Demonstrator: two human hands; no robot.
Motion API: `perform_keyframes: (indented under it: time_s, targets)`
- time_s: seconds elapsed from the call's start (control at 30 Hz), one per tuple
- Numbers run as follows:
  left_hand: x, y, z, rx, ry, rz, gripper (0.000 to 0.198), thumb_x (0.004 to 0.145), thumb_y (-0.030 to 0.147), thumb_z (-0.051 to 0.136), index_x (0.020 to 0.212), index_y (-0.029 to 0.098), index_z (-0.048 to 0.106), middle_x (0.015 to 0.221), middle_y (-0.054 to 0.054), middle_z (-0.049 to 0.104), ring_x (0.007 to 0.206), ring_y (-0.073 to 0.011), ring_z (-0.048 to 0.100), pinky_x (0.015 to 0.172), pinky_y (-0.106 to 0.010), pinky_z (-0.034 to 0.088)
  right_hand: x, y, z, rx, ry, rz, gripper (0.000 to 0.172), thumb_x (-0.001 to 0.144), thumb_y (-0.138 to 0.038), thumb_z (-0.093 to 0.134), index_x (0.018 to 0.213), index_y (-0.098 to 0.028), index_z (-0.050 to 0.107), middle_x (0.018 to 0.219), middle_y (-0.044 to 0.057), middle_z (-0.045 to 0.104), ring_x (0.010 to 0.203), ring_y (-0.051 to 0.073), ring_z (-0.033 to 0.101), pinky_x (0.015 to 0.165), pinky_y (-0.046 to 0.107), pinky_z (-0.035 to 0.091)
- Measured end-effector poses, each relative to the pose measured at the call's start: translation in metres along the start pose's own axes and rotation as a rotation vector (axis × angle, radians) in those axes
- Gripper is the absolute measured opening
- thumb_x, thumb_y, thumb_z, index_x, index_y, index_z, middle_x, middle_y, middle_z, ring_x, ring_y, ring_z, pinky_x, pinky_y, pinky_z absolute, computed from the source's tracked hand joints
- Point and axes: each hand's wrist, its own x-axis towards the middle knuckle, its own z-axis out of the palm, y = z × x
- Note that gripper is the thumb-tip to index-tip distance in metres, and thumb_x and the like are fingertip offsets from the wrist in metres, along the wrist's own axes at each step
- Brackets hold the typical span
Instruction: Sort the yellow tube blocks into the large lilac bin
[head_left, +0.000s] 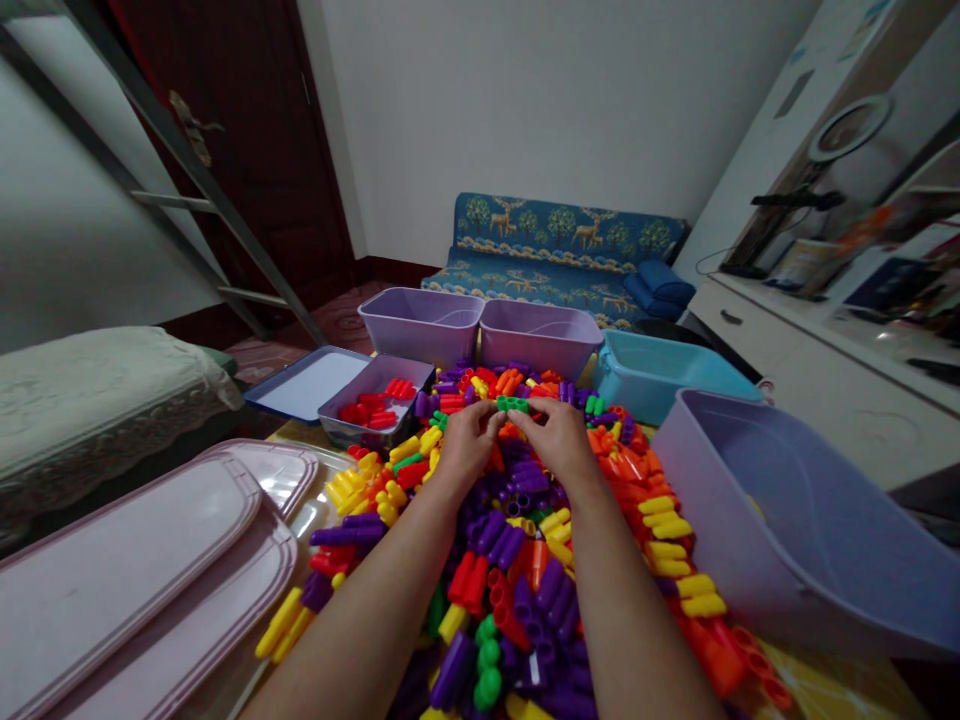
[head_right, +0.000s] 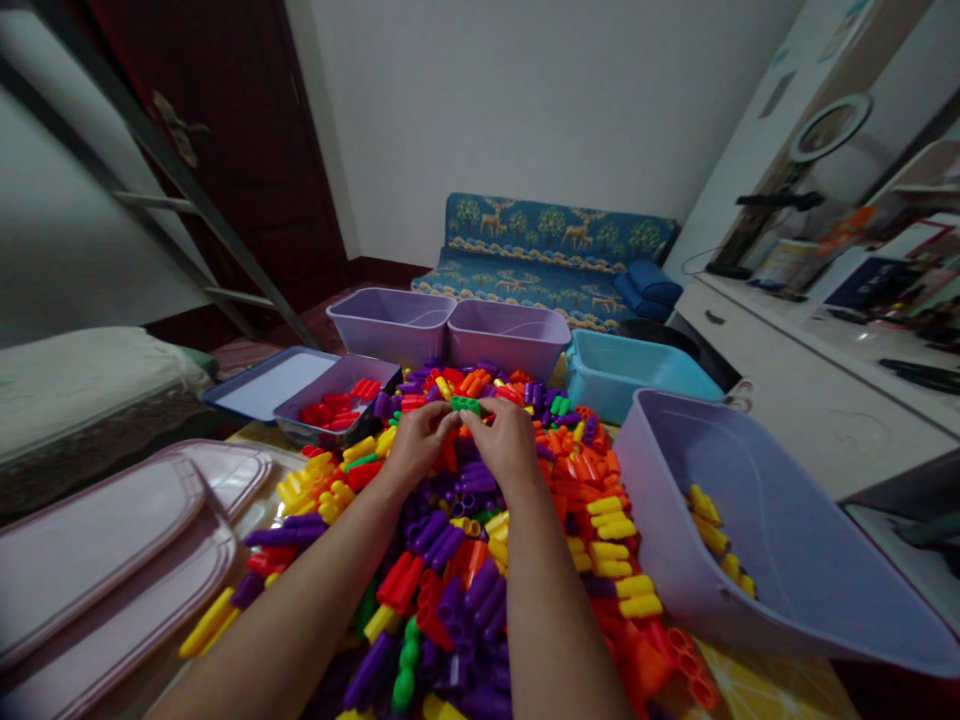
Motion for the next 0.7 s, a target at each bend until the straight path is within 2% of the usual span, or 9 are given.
perform_keyframes:
  time_s: [0.1, 0.23, 0.3, 0.37, 0.5, 0.6, 0.7]
  targets:
    - [-0.001, 0.002, 0.000, -0.011, 0.016, -0.011, 0.020, 0.084, 0.027, 0.054, 0.085, 0.013, 0.068, 0.071, -0.003, 0.067, 0.065, -0.0131, 0.059, 0.059, -0.021, 0.041, 0.000, 0.001, 0.004, 0.079, -0.009, 0.038, 0.018, 0.078, -0.026, 0.063, 0.091, -0.017, 0.071, 0.078, 0.004, 0.070, 0.072, 0.017, 0.062, 0.067, 0.027, 0.046]
    - [-0.001, 0.003, 0.000, -0.016, 0.024, -0.021, 0.026, 0.086, 0.033, 0.052, 0.081, 0.013, 0.068, 0.071, -0.003, 0.068, 0.066, -0.0140, 0.060, 0.061, -0.022, 0.041, -0.001, 0.002, 0.007, 0.167, 0.046, 0.076, 0.037, 0.078, -0.028, 0.062, 0.115, -0.019, 0.062, 0.076, 0.001, 0.068, 0.066, 0.015, 0.062, 0.064, 0.027, 0.049]
    - [0.000, 0.002, -0.001, -0.027, 0.012, -0.047, 0.029, 0.086, 0.035, 0.050, 0.077, 0.013, 0.067, 0.069, -0.003, 0.067, 0.065, -0.0140, 0.060, 0.060, -0.022, 0.041, -0.002, 0.000, 0.006, 0.186, 0.024, 0.049, 0.040, 0.081, -0.028, 0.058, 0.121, -0.021, 0.060, 0.072, 0.000, 0.067, 0.060, 0.015, 0.061, 0.062, 0.027, 0.050]
    - [0.002, -0.001, -0.001, -0.045, 0.010, -0.078, 0.031, 0.087, 0.035, 0.048, 0.074, 0.013, 0.066, 0.067, -0.003, 0.067, 0.064, -0.0137, 0.059, 0.059, -0.022, 0.041, -0.002, -0.002, 0.006, 0.201, -0.013, -0.004, 0.035, 0.083, -0.027, 0.056, 0.116, -0.024, 0.064, 0.076, 0.000, 0.069, 0.062, 0.015, 0.062, 0.064, 0.028, 0.051]
    - [0.004, -0.004, -0.001, -0.023, 0.031, -0.108, 0.030, 0.087, 0.030, 0.048, 0.073, 0.012, 0.066, 0.066, -0.002, 0.066, 0.063, -0.0133, 0.059, 0.059, -0.022, 0.041, -0.001, -0.004, 0.008, 0.194, -0.069, -0.104, 0.026, 0.082, -0.021, 0.053, 0.096, -0.026, 0.074, 0.088, 0.002, 0.073, 0.079, 0.017, 0.066, 0.074, 0.029, 0.051]
    - [0.002, -0.004, 0.000, 0.036, 0.039, -0.090, 0.026, 0.087, 0.027, 0.049, 0.078, 0.012, 0.068, 0.069, -0.003, 0.068, 0.065, -0.0141, 0.060, 0.061, -0.022, 0.043, 0.000, -0.001, 0.011, 0.177, -0.065, -0.078, 0.026, 0.080, -0.019, 0.053, 0.092, -0.026, 0.075, 0.083, 0.001, 0.074, 0.073, 0.017, 0.066, 0.070, 0.029, 0.051]
    - [0.001, -0.003, 0.004, 0.061, 0.069, -0.014, 0.021, 0.086, 0.022, 0.052, 0.090, 0.014, 0.071, 0.082, -0.005, 0.072, 0.075, -0.0159, 0.064, 0.069, -0.024, 0.047, 0.000, 0.003, 0.012, 0.191, -0.041, -0.004, 0.025, 0.079, -0.021, 0.053, 0.091, -0.024, 0.074, 0.079, 0.001, 0.073, 0.067, 0.017, 0.064, 0.066, 0.028, 0.050]
